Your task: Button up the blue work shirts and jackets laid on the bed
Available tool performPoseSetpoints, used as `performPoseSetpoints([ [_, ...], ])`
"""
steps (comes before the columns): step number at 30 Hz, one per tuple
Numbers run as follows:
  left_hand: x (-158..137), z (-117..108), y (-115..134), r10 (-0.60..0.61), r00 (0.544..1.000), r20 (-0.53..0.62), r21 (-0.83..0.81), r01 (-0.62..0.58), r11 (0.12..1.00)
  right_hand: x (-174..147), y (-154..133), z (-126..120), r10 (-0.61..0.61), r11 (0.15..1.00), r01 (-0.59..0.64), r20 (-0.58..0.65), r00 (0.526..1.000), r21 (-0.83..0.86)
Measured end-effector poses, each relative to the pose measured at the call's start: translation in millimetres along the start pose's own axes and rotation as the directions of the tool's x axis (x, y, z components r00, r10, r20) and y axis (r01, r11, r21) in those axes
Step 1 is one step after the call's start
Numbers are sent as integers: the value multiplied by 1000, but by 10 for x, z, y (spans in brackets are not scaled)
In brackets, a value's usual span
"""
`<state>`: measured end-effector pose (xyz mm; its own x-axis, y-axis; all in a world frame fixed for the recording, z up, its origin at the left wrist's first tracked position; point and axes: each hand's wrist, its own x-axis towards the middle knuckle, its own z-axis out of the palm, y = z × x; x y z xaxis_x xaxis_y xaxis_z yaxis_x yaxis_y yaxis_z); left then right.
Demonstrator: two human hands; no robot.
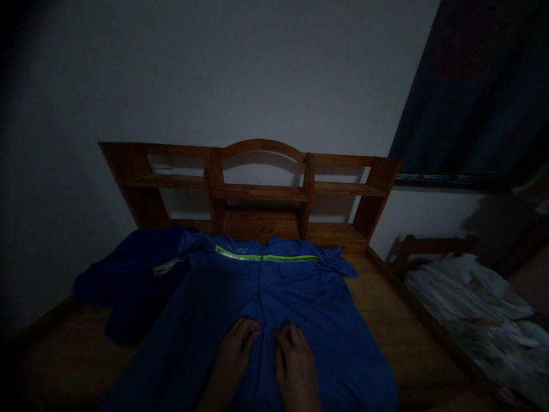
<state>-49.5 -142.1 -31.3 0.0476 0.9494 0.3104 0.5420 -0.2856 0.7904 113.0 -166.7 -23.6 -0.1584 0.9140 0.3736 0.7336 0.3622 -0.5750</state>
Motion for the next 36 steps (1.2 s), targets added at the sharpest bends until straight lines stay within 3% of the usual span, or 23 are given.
performPoseSetpoints([
  [4,33,-5,9,-33,999,7,-7,33,999,29,-3,-41,45,981,-48,21,999,189],
  [7,96,-30,83,-75,995,59,-63,78,995,90,-42,-136,62,910,-90,80,995,405],
  [10,151,-25,155,-92,989,118,-130,107,986,171,-120,-217,52,858,-105,119,992,503],
  [17,61,84,84,-141,989,51,-226,149,963,212,-203,-37,99,876,-97,21,995,473],
  [24,83,23,54,-141,983,121,-408,179,895,248,-147,71,211,877,-194,12,977,440],
  [30,63,-10,69,-148,982,118,-380,182,907,307,-42,155,234,864,-226,40,972,449],
  [36,92,-69,161,-207,972,112,-369,234,900,309,-40,140,173,885,-183,64,983,428],
])
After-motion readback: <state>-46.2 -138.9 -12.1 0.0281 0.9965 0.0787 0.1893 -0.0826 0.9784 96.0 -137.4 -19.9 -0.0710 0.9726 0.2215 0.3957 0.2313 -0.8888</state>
